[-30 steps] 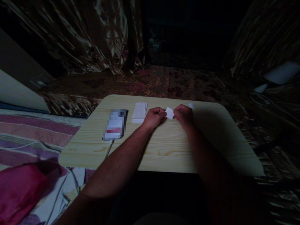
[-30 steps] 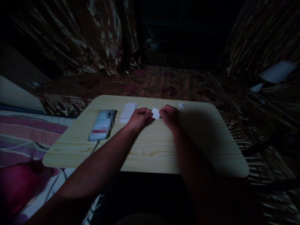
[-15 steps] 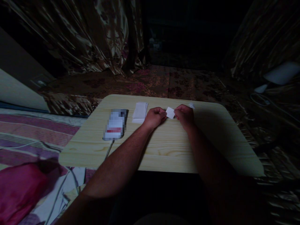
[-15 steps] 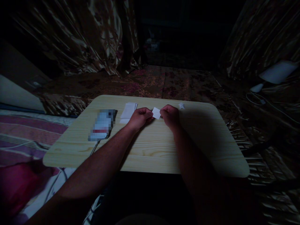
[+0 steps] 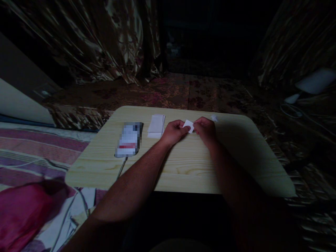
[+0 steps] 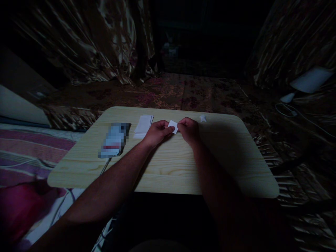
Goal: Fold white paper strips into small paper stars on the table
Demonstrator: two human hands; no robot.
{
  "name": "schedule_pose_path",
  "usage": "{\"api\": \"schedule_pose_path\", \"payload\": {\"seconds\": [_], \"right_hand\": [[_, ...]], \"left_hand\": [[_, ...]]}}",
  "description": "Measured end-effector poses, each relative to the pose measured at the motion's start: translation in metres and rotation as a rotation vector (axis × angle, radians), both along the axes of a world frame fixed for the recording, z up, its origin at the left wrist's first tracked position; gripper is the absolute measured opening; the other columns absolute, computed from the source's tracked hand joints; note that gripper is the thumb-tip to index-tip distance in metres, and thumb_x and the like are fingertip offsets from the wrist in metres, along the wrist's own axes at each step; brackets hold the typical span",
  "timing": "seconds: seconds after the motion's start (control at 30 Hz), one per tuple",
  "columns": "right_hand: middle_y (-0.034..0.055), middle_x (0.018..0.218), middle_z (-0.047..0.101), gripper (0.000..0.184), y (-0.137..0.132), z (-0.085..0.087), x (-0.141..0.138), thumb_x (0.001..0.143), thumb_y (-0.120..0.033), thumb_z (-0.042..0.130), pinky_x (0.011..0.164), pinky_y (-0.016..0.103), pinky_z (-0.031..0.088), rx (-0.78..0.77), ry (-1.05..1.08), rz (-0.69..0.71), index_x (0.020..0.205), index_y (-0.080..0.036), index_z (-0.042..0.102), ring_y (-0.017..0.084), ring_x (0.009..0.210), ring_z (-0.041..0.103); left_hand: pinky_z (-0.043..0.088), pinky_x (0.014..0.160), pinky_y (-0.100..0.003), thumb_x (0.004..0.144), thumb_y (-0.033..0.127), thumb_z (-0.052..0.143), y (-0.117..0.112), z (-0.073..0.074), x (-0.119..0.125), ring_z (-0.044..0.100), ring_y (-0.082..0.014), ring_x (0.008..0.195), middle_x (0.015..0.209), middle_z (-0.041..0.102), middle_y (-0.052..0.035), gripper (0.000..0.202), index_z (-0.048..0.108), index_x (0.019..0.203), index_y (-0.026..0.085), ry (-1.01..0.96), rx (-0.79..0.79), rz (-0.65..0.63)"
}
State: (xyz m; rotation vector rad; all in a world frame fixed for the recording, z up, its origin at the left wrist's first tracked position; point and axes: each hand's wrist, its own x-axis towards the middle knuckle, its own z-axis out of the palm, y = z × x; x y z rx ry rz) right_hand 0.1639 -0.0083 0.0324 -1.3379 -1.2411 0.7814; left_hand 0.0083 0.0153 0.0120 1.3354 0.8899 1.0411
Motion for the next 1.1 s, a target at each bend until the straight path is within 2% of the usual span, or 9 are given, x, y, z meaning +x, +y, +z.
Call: {"api": "schedule_pose_path", "payload": {"seconds": [0.23, 0.43, 0.53, 0.67, 1.0, 1.1], "right_hand": [[-0.0034, 0.053, 0.057, 0.008, -0.002, -0.001, -0.003, 0.067, -0.026, 0.059, 0.044, 0.022, 0.034, 0.006, 0.007, 0.053, 0.069, -0.018, 0.058, 0.010, 0.045, 0.047], [-0.0050, 0.049, 0.053, 0.006, 0.002, -0.013, -0.006, 0.066, -0.024, 0.060, 0.042, 0.022, 0.030, -0.024, -0.030, 0.155, 0.067, -0.019, 0.058, 0.009, 0.042, 0.043], [-0.0049, 0.050, 0.054, 0.007, 0.002, -0.017, -0.008, 0.065, -0.023, 0.061, 0.042, 0.022, 0.030, -0.035, -0.016, 0.208, 0.064, -0.019, 0.056, 0.009, 0.042, 0.043], [-0.0053, 0.048, 0.052, 0.008, 0.001, -0.014, -0.008, 0.066, -0.025, 0.061, 0.043, 0.022, 0.030, -0.028, -0.005, 0.173, 0.064, -0.019, 0.055, 0.009, 0.042, 0.042], [-0.0047, 0.048, 0.053, 0.009, -0.001, -0.013, -0.008, 0.067, -0.025, 0.063, 0.043, 0.023, 0.032, -0.031, -0.014, 0.221, 0.063, -0.019, 0.058, 0.009, 0.043, 0.044], [-0.0040, 0.051, 0.056, 0.009, 0.000, -0.010, -0.007, 0.067, -0.026, 0.064, 0.043, 0.023, 0.034, -0.045, 0.032, 0.184, 0.068, -0.018, 0.061, 0.009, 0.044, 0.046]], "left_hand": [[0.033, 0.047, -0.021, 0.068, 0.039, 0.074, 0.001, 0.000, 0.001, 0.046, -0.0073, 0.046, 0.055, 0.057, 0.0023, 0.029, 0.056, 0.070, 0.016, -0.072, -0.003, 0.107], [0.037, 0.051, -0.021, 0.066, 0.039, 0.074, 0.000, 0.007, 0.002, 0.049, -0.0075, 0.051, 0.058, 0.058, 0.0020, 0.030, 0.057, 0.071, 0.015, -0.148, -0.024, 0.215], [0.040, 0.054, -0.022, 0.064, 0.038, 0.076, -0.001, 0.008, 0.003, 0.051, -0.0079, 0.053, 0.061, 0.059, 0.0017, 0.031, 0.057, 0.072, 0.015, -0.218, -0.070, 0.195], [0.041, 0.054, -0.022, 0.060, 0.034, 0.079, -0.002, 0.007, 0.005, 0.052, -0.0077, 0.052, 0.061, 0.060, 0.0014, 0.031, 0.058, 0.071, 0.014, -0.254, -0.097, 0.143], [0.037, 0.050, -0.021, 0.062, 0.032, 0.076, 0.000, 0.002, 0.004, 0.050, -0.0074, 0.050, 0.060, 0.061, 0.0006, 0.025, 0.060, 0.070, 0.014, -0.168, -0.063, 0.170], [0.036, 0.049, -0.021, 0.064, 0.033, 0.074, 0.001, 0.003, 0.002, 0.049, -0.0073, 0.049, 0.060, 0.061, -0.0002, 0.024, 0.061, 0.069, 0.014, -0.137, -0.050, 0.154]]}}
